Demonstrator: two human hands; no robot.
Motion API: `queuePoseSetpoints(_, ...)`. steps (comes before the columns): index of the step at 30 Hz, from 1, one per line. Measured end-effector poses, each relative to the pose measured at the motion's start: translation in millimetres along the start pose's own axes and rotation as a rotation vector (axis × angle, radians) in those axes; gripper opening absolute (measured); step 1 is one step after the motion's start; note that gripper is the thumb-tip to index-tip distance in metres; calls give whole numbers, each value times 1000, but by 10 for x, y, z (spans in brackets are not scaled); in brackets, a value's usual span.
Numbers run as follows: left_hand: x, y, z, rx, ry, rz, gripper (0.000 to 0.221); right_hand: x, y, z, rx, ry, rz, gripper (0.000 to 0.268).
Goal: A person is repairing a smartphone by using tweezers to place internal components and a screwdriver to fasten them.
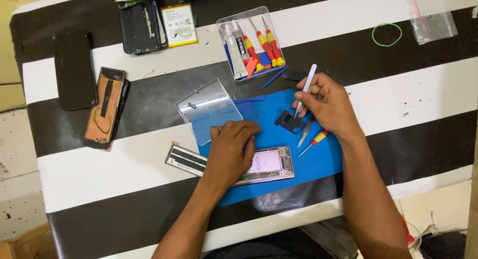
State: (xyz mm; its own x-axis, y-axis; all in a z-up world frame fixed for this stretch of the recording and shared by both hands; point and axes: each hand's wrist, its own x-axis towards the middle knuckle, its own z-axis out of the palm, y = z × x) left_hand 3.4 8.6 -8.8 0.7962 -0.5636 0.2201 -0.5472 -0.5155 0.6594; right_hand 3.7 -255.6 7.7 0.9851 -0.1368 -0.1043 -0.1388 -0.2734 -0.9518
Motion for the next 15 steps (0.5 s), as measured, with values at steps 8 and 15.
queuePoseSetpoints(8, 78, -41, -193, -457, 113, -143, 42, 16, 75, 126, 15, -12, -23, 19)
queuePoseSetpoints(15, 85, -46, -162, -494, 164, -131, 36, 22, 43, 181, -64, -65, -21, 18)
